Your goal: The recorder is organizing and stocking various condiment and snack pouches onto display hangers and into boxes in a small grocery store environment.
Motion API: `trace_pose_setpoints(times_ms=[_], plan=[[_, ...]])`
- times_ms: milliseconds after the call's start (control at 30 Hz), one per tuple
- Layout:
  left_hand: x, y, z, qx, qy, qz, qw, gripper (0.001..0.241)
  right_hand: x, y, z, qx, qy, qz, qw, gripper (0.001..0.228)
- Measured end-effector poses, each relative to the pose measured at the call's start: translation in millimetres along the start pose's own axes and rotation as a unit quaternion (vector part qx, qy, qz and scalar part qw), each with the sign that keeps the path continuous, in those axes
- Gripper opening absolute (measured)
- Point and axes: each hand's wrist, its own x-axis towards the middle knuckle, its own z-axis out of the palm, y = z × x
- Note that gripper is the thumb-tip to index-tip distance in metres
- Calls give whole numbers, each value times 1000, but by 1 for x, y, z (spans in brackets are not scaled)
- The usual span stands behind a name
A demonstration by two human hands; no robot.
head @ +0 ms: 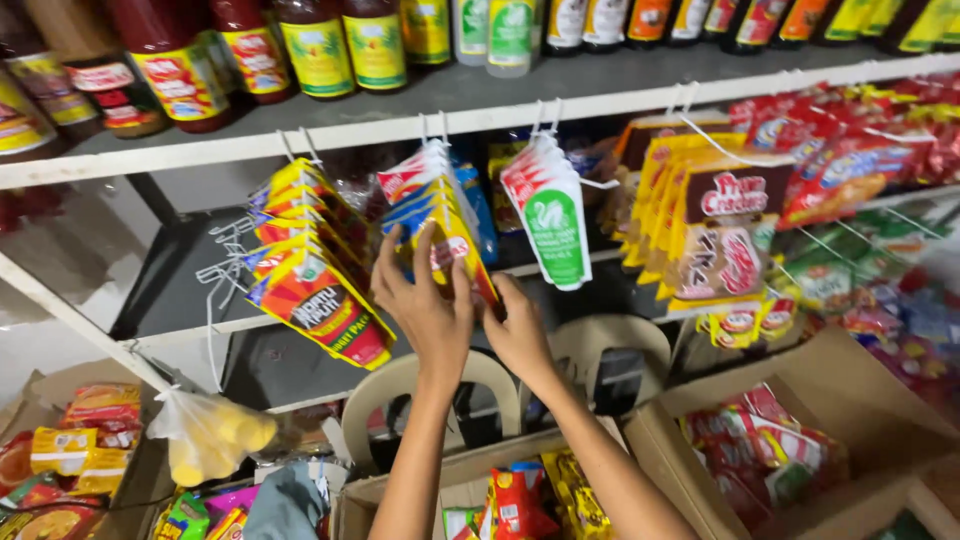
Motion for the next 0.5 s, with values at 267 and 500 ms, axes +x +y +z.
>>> trace_pose_setpoints(times_ms=[267,500], plan=[[-77,26,3,-4,-25,-59,998,41,-67,53,-50,42,-108,87,990,14],[-206,94,23,-150,-184,-93,967,22,-180,77,-143,40,-109,135,984,9]])
